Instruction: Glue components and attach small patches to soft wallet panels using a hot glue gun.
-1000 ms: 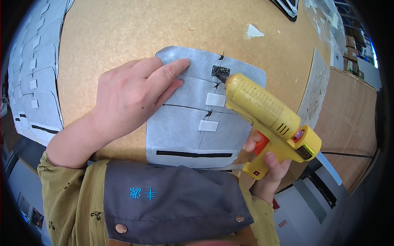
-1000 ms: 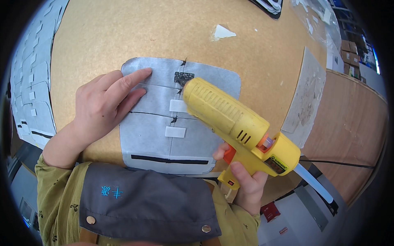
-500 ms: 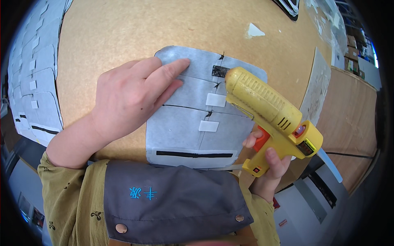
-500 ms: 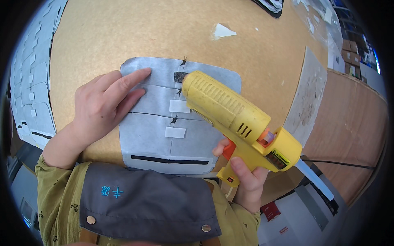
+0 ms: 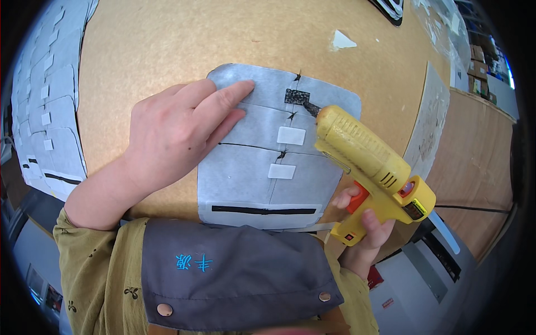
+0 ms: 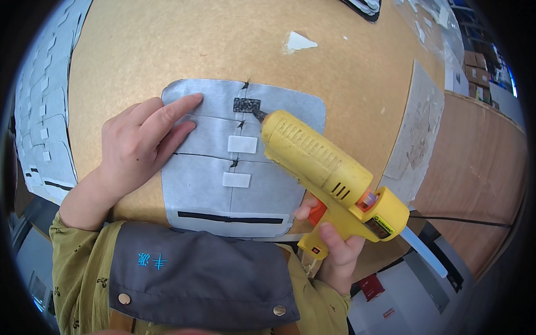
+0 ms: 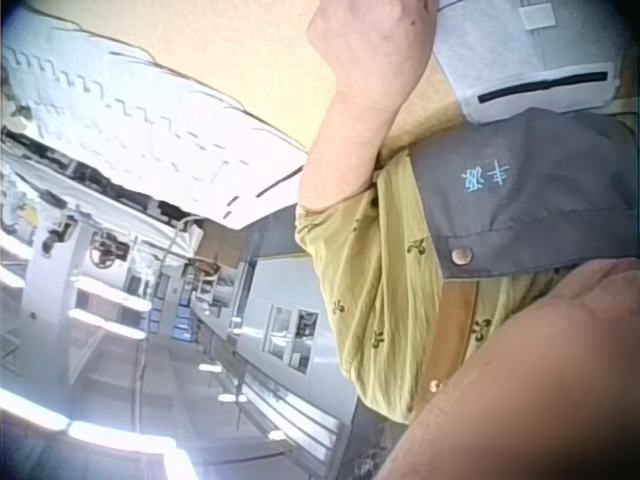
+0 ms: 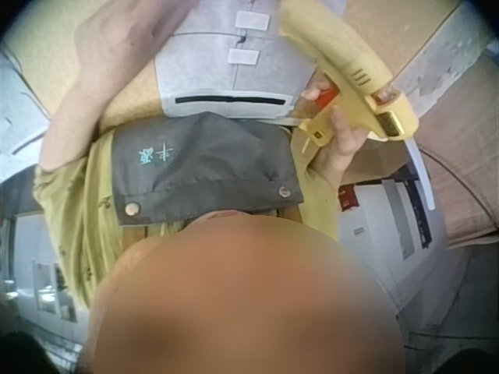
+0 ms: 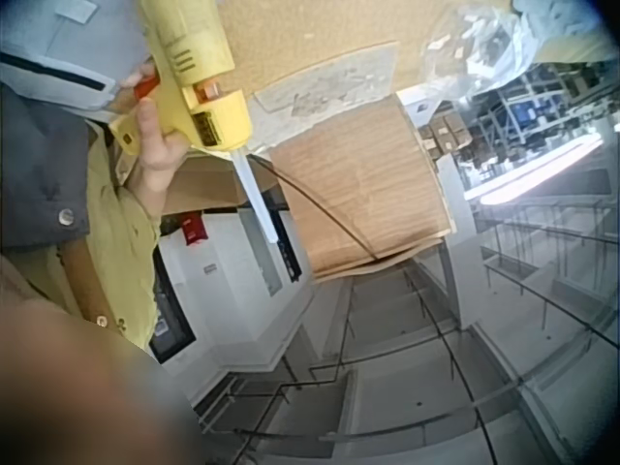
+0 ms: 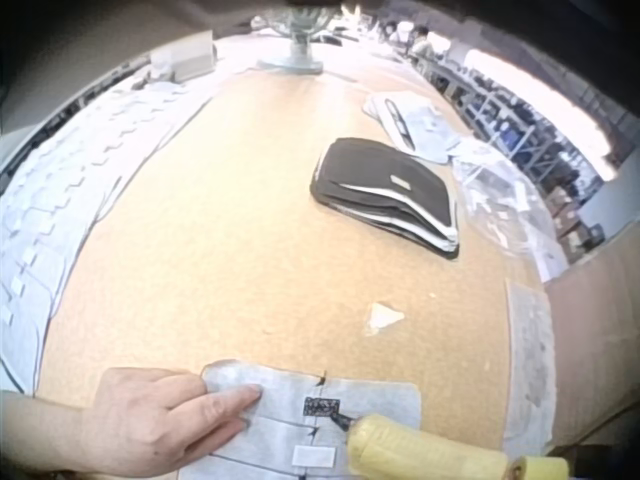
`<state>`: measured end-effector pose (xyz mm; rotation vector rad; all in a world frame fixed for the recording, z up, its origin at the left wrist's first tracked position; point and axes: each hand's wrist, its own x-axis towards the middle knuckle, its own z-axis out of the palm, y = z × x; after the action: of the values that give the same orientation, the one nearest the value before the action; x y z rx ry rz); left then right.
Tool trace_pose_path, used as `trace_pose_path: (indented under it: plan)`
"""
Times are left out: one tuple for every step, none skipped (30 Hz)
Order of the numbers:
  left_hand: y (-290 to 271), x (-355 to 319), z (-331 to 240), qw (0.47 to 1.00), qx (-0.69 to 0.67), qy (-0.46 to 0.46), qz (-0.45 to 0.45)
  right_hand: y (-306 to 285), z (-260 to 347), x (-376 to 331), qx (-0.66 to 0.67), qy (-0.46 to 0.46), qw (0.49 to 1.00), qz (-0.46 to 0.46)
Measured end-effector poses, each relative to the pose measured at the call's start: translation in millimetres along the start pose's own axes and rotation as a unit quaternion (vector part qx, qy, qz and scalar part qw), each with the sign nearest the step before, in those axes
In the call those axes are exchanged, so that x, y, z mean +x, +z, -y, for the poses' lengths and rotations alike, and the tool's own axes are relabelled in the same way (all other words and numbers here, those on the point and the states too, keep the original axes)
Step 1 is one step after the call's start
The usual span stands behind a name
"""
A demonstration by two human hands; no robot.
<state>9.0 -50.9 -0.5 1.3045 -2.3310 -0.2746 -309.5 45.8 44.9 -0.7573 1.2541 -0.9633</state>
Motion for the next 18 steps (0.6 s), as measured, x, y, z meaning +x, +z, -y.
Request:
trace_pose_path:
  plan:
    - [-0.2, -0.4, 0.3, 1.000, 0.001, 0.000, 0.000, -1.0, -1.2, 0.2, 0.001, -0.008, 1.000, 0.004]
    - [-0.6, -0.4, 0.3, 1.000, 0.002, 0.000, 0.000, -1.8, -1.7, 0.1, 0.001, -0.008, 1.000, 0.003]
    - [-0.7, -0.4, 0.3, 1.000, 0.001, 0.001, 0.000, -2.4, -2.1, -0.1, 0.001, -0.010, 1.000, 0.006]
    - [-0.9, -0.4, 0.3, 1.000, 0.001, 0.000, 0.001, -2.8, -2.4, -0.3, 0.000, -0.012, 1.000, 0.009]
    - [-1.1, -0.5, 0.3, 1.000, 0.002, -0.002, 0.001, -3.0, -2.8, -0.6, 0.001, -0.012, 1.000, 0.009]
    - [-1.2, -0.6, 0.2, 1.000, 0.002, -0.002, 0.002, -3.1, -3.1, -0.9, 0.001, -0.011, 1.000, 0.006]
    - [-1.2, -0.8, 0.2, 1.000, 0.002, -0.001, 0.000, -3.1, -3.2, -1.0, 0.002, -0.011, 1.000, 0.004]
    - [-0.8, -0.7, 0.2, 1.000, 0.003, 0.000, 0.000, -3.1, -3.5, -0.7, 0.002, -0.011, 1.000, 0.004]
    - [-0.8, -0.5, 0.0, 1.000, 0.002, 0.000, 0.000, -2.8, -3.9, 0.0, 0.003, -0.016, 1.000, 0.005]
    - [-0.9, -0.3, -0.2, 1.000, 0.002, 0.000, 0.000, -2.7, -4.3, 0.7, 0.004, -0.021, 1.000, 0.006]
    - [-1.0, 0.1, -0.2, 1.000, 0.000, -0.001, -0.001, -3.1, -4.2, 1.1, 0.004, -0.021, 1.000, 0.005]
    - [-0.9, 0.2, 0.0, 1.000, 0.000, -0.001, -0.001, -4.1, -4.4, 1.5, 0.005, -0.020, 1.000, 0.011]
    - [-0.6, 0.3, 0.3, 1.000, -0.001, -0.001, 0.000, -5.0, -4.5, 1.6, 0.005, -0.019, 1.000, 0.016]
    - [-0.8, 0.3, 0.5, 1.000, -0.002, -0.001, 0.001, -5.5, -4.4, 1.6, 0.005, -0.019, 1.000, 0.016]
    - [-1.1, 0.4, 0.5, 1.000, -0.002, -0.001, 0.000, -5.9, -4.3, 1.4, 0.003, -0.019, 1.000, 0.016]
    - [-1.5, 0.5, 0.6, 1.000, -0.001, 0.000, 0.001, -6.0, -3.9, 1.2, 0.000, -0.018, 1.000, 0.016]
    - [-1.7, 0.3, 0.4, 1.000, 0.000, 0.000, 0.002, -6.2, -3.9, 0.9, 0.001, -0.018, 1.000, 0.017]
    - [-1.9, 0.2, 0.1, 1.000, 0.000, 0.000, 0.002, -6.1, -3.6, 0.6, -0.001, -0.015, 1.000, 0.014]
